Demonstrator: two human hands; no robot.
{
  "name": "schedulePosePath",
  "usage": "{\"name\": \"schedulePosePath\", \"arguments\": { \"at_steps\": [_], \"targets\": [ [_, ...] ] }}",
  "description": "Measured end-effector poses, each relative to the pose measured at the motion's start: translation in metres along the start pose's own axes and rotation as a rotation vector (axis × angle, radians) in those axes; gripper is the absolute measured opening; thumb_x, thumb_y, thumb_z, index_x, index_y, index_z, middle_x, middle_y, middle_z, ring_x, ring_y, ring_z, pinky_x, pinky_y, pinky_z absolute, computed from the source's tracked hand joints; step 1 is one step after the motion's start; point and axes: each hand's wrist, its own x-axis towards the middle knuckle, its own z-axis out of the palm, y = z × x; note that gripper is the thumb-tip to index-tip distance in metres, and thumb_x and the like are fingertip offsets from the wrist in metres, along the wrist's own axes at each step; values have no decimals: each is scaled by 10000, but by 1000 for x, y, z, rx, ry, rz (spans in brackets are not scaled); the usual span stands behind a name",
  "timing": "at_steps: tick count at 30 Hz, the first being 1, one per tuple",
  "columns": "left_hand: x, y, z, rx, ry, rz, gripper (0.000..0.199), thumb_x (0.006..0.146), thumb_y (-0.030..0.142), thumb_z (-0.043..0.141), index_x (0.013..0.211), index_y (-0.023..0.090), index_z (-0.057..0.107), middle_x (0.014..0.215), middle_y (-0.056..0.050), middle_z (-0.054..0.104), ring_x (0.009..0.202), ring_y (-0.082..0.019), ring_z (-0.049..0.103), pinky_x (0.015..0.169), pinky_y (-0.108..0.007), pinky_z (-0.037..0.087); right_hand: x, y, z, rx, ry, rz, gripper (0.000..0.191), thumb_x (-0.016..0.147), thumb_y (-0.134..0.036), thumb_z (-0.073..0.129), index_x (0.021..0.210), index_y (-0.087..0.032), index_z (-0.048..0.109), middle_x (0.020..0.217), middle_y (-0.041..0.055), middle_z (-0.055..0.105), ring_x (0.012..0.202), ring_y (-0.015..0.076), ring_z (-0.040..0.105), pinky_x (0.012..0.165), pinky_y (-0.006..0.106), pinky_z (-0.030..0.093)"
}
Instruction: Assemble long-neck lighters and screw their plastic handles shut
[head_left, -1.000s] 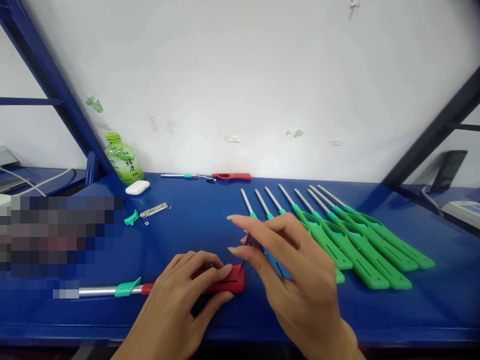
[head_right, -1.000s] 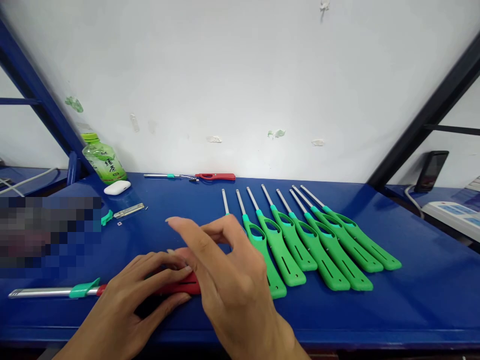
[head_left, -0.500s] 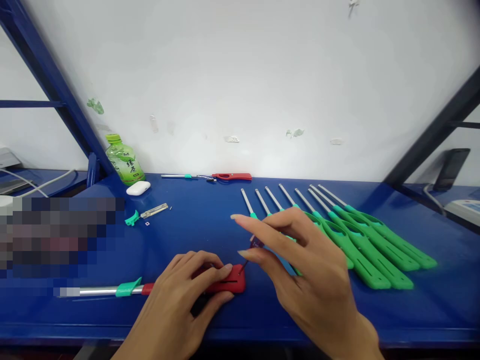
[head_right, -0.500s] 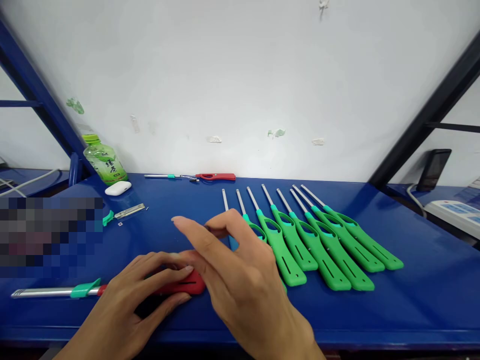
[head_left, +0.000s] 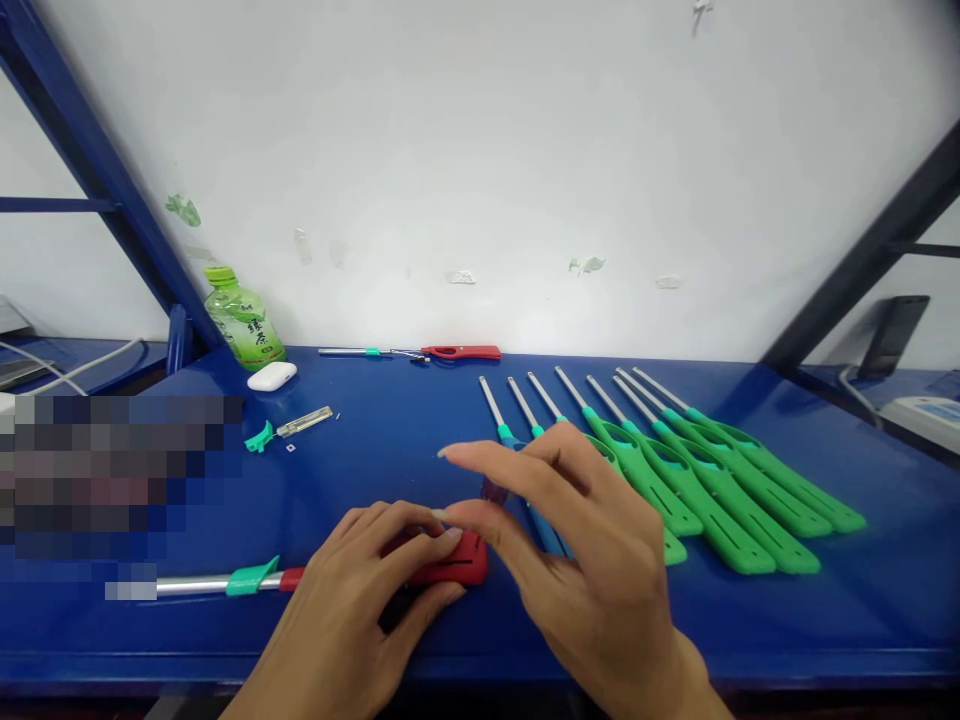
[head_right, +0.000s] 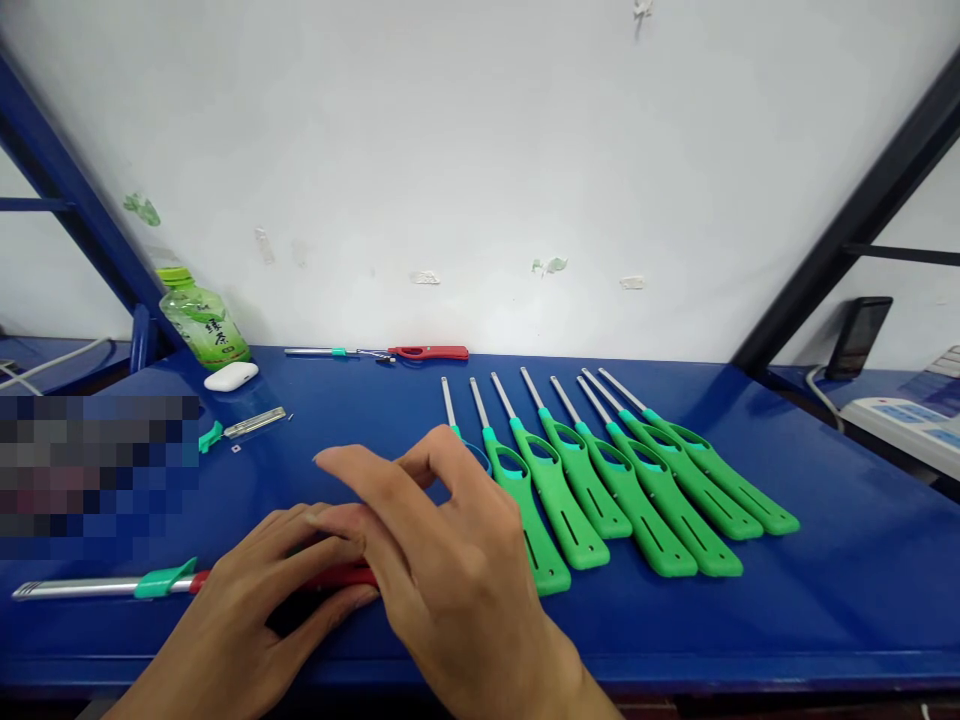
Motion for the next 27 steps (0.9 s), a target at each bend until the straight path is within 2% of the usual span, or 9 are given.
{"name": "schedulePosePath", "arguments": {
  "at_steps": [2, 4, 6, 9, 12, 17, 19, 23, 27],
  "targets": [
    [-1, 0, 0, -5, -3, -8, 159, 995, 279, 676, 1146, 330, 680, 1126, 29, 716, 965, -202, 658, 823, -343, 526, 0, 0, -2, 12, -11, 8, 292, 973, -168, 693, 1263, -183, 722, 961, 51, 695, 837, 145, 693, 807, 240, 622],
    [-1, 1, 0, -7, -12, -16, 168, 995, 282, 678, 1155, 333, 681, 1132, 29, 708, 970, -201, 651, 830, -344, 526, 1, 0, -7, 74, -68, 39, 352, 1002, -177, 636, 1351, -155, 671, 1169, 100, 718, 1053, 181, 708, 954, 270, 602],
    [-1, 1, 0, -5, -26, -19, 194, 996, 290, 680, 1183, 341, 678, 1144, 27, 701, 977, -198, 647, 833, -339, 527, 3, -1, -12, 160, -147, 60, 376, 1029, -107, 529, 1380, -163, 654, 1296, 86, 716, 1193, 171, 682, 1029, 250, 567],
    [-2, 0, 0, 6, -26, -14, 197, 1005, 301, 669, 1195, 350, 676, 1169, 24, 698, 1005, -207, 644, 855, -351, 522, 4, -1, -11, 210, -120, 95, 367, 999, -32, 558, 1286, -193, 720, 1087, 23, 781, 982, 107, 743, 892, 153, 590],
    [-3, -2, 1, 15, -21, -7, 169, 1017, 298, 645, 1177, 344, 675, 1174, 17, 704, 1017, -218, 642, 855, -359, 519, 1, -1, -5, 121, 21, 64, 252, 947, -104, 710, 1180, -170, 781, 889, 24, 727, 752, 102, 711, 737, 163, 608],
    [-2, 0, 0, 23, -32, 0, 180, 1004, 301, 665, 1181, 327, 678, 1162, 11, 714, 990, -216, 659, 843, -358, 529, 0, -3, -5, 130, -21, 44, 320, 975, -35, 605, 1224, -159, 762, 1170, 83, 756, 1015, 150, 742, 910, 206, 610],
    [-1, 1, 0, 25, -18, 10, 182, 1001, 306, 670, 1180, 333, 682, 1167, 15, 715, 992, -214, 668, 845, -360, 530, 0, -3, -6, 165, 12, 56, 321, 951, -17, 635, 1188, -188, 767, 1108, 43, 780, 976, 138, 750, 886, 191, 615],
    [-1, 2, -1, 30, -2, 10, 148, 1012, 312, 651, 1151, 335, 693, 1136, 17, 718, 965, -209, 677, 826, -360, 531, 2, -1, -8, 60, 89, 53, 197, 929, -83, 719, 1067, -194, 804, 875, 22, 701, 744, 114, 701, 691, 180, 617],
    [0, 2, -1, 29, -18, -2, 169, 1009, 314, 655, 1172, 338, 692, 1146, 15, 717, 965, -209, 675, 820, -355, 542, 3, -2, -15, 66, -68, 63, 322, 995, -65, 579, 1224, -192, 766, 1085, 65, 732, 923, 140, 732, 806, 202, 626]
  ]
}}
